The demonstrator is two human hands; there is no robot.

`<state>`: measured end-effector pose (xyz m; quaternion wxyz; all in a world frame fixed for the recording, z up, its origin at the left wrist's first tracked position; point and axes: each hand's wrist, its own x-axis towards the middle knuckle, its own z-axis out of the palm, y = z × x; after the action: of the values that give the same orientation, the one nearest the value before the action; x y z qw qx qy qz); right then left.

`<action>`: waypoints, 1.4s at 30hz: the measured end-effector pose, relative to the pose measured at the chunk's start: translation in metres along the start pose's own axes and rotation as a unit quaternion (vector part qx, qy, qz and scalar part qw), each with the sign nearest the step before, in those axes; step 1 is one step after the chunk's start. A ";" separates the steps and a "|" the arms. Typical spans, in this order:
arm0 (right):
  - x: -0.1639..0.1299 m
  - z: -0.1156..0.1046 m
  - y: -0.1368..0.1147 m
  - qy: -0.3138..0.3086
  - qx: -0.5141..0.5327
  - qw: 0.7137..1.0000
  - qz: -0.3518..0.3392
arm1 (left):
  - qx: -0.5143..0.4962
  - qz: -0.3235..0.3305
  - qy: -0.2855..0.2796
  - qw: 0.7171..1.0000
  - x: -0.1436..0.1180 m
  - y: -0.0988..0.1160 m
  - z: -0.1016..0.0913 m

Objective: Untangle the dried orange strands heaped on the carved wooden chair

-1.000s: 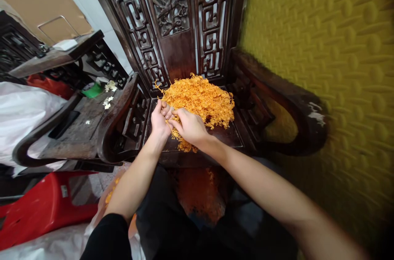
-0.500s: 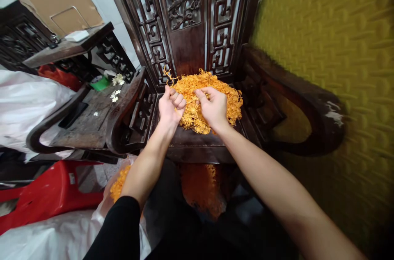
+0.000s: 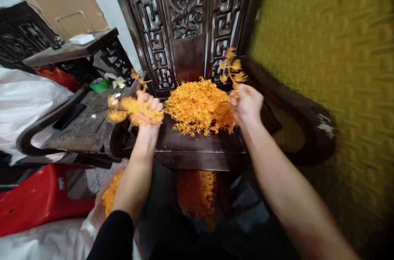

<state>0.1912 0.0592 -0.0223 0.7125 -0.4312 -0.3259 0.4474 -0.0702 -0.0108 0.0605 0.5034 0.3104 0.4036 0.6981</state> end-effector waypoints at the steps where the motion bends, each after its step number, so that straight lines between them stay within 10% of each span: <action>1: -0.005 0.003 -0.002 -0.064 -0.002 0.998 -0.002 | -0.040 -0.003 -0.015 0.999 -0.002 -0.005 0.004; 8: -0.048 0.029 -0.011 -0.208 -0.042 0.977 -0.017 | -0.030 -0.048 -0.082 0.995 -0.012 -0.052 0.022; 13: -0.049 0.023 -0.015 -0.263 -0.034 0.964 -0.029 | 0.053 0.039 -0.145 0.987 -0.017 -0.065 0.017; 22: -0.050 0.018 -0.016 -0.308 -0.149 0.933 -0.111 | 0.322 0.079 -0.243 0.912 -0.030 -0.071 0.027; 28: -0.045 0.028 -0.004 -0.265 -0.182 0.935 -0.147 | 0.236 -0.032 -0.200 0.950 -0.030 -0.070 0.032; 34: 0.009 -0.007 -0.001 0.013 -0.061 0.997 -0.036 | 0.170 -0.166 -0.165 0.957 -0.026 -0.062 0.007; 42: -0.044 0.020 0.011 -0.272 -0.042 0.958 0.084 | 0.007 -0.120 -0.091 0.989 -0.004 -0.071 0.004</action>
<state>0.1534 0.0273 -0.0274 0.5378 -0.3488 -0.4884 0.5921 -0.0331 -0.0020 0.0003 0.6157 0.3252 0.3950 0.5993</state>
